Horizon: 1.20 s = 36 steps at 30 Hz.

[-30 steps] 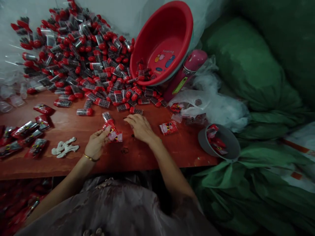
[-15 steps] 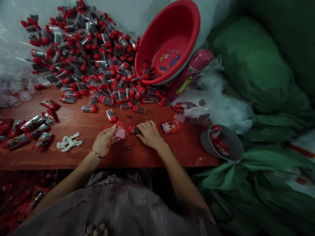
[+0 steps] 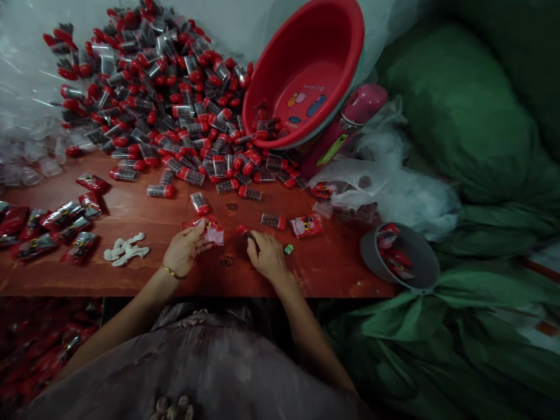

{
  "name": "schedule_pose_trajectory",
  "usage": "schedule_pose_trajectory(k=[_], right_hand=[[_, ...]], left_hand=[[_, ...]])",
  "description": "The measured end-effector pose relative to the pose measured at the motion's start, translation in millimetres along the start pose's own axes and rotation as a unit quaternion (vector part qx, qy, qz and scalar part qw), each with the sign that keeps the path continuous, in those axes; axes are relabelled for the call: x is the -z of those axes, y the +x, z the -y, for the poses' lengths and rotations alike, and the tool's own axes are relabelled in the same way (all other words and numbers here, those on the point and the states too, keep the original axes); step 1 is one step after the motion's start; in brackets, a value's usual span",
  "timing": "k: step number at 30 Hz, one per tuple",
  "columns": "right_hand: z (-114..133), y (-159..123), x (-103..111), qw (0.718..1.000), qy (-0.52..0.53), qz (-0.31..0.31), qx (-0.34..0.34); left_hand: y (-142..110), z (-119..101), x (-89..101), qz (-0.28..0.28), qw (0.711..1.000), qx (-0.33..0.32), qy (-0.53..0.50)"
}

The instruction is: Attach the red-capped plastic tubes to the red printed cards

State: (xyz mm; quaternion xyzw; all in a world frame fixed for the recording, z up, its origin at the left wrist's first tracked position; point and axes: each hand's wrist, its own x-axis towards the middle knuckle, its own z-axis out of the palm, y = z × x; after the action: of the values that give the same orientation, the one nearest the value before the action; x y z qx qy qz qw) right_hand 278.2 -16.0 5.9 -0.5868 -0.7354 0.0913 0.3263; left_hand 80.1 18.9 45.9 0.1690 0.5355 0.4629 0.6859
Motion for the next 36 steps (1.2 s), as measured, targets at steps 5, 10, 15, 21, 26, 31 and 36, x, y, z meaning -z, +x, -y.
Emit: schedule_pose_trajectory(k=[5,10,15,21,26,31,36], right_hand=[[34,-16,16,0.952,0.267,0.06,-0.14],[55,-10,22,0.896,0.37,0.127,-0.21],[54,-5,12,0.867,0.409,0.138,-0.248],[47,-10,-7,0.835,0.462,0.116,-0.276],[56,-6,-5,0.868,0.423,0.087,-0.244],[68,-2,-8,0.94,0.277,-0.005,-0.197],[71,-1,-18,0.961,0.221,-0.006,-0.166]], left_hand=[[-2,4,-6.8,0.004,0.999,-0.018,0.031],[-5,8,-6.5,0.028,0.989,-0.113,0.093],[-5,7,1.2,0.07,0.962,-0.202,0.169],[-4,13,2.1,0.084,0.971,-0.171,0.145],[-6,20,-2.1,0.111,0.981,-0.134,0.088],[-9,25,-6.1,0.08,0.993,-0.078,0.047],[-11,25,-10.1,0.079,0.996,-0.05,-0.006]])
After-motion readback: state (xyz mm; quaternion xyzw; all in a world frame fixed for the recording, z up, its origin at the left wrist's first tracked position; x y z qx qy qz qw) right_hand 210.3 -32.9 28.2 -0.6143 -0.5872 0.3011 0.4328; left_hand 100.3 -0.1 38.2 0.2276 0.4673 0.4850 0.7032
